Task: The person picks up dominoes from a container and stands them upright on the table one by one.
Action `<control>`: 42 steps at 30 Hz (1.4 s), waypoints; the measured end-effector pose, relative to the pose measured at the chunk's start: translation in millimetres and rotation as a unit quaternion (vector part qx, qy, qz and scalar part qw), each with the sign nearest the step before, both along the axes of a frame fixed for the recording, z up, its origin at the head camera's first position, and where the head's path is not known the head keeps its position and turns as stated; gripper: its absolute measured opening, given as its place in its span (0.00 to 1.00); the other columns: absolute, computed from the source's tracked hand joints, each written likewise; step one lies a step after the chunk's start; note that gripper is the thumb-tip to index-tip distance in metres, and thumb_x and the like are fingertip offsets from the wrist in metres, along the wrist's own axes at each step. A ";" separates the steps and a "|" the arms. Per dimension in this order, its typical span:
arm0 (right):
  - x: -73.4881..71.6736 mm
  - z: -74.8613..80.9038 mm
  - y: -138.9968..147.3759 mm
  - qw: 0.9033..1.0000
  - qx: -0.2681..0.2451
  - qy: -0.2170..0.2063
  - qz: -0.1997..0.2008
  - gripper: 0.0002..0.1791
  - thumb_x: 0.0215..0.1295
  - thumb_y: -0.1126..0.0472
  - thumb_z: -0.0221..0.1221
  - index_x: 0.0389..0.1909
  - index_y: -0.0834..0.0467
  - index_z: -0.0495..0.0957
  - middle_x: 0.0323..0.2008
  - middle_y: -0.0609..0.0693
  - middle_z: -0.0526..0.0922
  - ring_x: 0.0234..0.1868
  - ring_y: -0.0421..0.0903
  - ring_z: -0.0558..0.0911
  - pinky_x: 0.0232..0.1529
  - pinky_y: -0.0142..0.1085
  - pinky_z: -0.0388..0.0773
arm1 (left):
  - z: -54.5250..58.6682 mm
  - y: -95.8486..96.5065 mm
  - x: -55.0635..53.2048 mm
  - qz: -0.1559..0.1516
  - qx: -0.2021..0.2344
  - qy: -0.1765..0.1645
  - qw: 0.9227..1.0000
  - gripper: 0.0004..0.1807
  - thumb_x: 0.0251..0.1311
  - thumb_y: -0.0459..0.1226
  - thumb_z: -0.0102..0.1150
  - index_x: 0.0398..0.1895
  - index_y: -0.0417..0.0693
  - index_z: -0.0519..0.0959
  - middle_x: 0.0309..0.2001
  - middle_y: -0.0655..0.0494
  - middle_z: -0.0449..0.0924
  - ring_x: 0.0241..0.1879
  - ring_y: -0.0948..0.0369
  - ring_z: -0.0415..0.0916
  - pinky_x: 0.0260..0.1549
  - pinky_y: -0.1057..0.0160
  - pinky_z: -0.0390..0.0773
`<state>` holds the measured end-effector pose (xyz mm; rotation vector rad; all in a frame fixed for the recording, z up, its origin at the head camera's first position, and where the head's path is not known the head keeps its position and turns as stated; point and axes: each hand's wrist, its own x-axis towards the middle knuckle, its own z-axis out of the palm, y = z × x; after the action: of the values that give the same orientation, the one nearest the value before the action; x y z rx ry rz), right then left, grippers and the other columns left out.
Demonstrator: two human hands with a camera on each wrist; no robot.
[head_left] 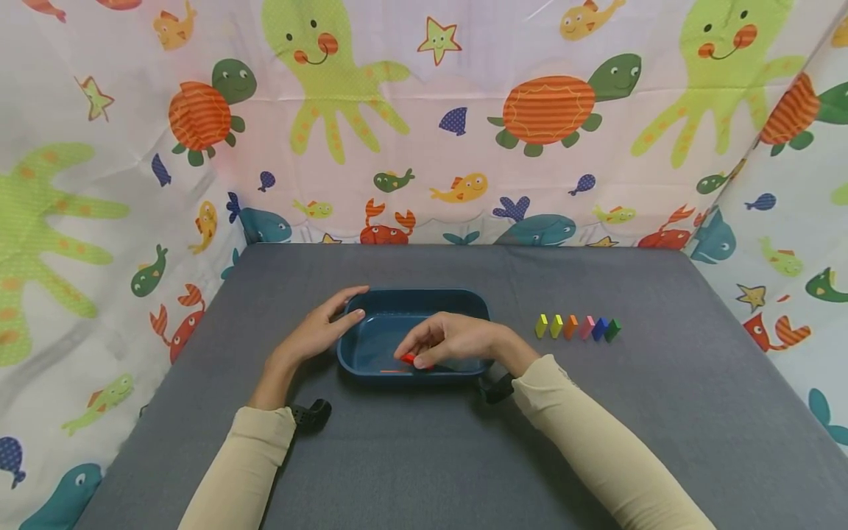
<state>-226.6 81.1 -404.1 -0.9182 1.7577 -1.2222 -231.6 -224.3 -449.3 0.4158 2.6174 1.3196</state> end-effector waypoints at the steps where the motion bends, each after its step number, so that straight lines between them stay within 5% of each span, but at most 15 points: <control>1: -0.1 0.6 1.9 1.000 -0.005 0.004 -0.002 0.18 0.71 0.65 0.62 0.60 0.61 0.81 0.52 0.70 0.81 0.43 0.46 0.81 0.49 0.35 0.82 | -0.2 0.0 -0.1 0.001 -0.001 0.000 1.000 0.31 0.72 0.58 0.52 0.76 0.74 0.61 0.80 0.54 0.56 0.80 0.40 0.51 0.72 0.30 0.56; 12: -1.0 13.9 29.2 0.997 -0.048 0.026 -0.046 0.19 0.69 0.65 0.63 0.59 0.64 0.80 0.54 0.74 0.77 0.43 0.50 0.82 0.48 0.40 0.84 | -2.7 -0.8 -0.6 0.007 -0.015 0.004 1.000 0.31 0.73 0.57 0.52 0.76 0.75 0.60 0.81 0.53 0.56 0.79 0.39 0.52 0.69 0.27 0.57; 18: -1.1 21.8 52.7 0.994 -0.056 0.041 -0.083 0.18 0.69 0.64 0.64 0.58 0.58 0.81 0.49 0.60 0.83 0.46 0.62 0.80 0.50 0.46 0.83 | -2.3 -0.8 -1.2 0.002 -0.013 0.008 1.000 0.31 0.72 0.60 0.51 0.76 0.76 0.60 0.81 0.54 0.55 0.79 0.40 0.51 0.70 0.27 0.55; 23: -1.5 30.1 80.3 0.989 -0.064 0.038 -0.126 0.17 0.69 0.64 0.63 0.58 0.58 0.81 0.48 0.53 0.85 0.49 0.57 0.80 0.53 0.44 0.82 | -2.5 -1.1 -1.9 0.000 -0.008 0.009 1.000 0.31 0.72 0.59 0.51 0.76 0.76 0.60 0.80 0.55 0.56 0.80 0.41 0.51 0.71 0.28 0.55; 42: -2.0 37.5 200.3 0.945 -0.053 0.118 -0.302 0.17 0.71 0.66 0.61 0.60 0.59 0.79 0.48 0.43 0.87 0.48 0.42 0.86 0.50 0.34 0.85 | -4.3 -2.5 -2.3 -0.001 -0.007 0.008 1.000 0.31 0.72 0.60 0.51 0.76 0.78 0.60 0.81 0.57 0.55 0.80 0.42 0.50 0.72 0.29 0.54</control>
<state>-228.6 281.4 -366.6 -0.6121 2.2853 -1.6549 -233.8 -226.8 -453.6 0.4272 2.6366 1.3016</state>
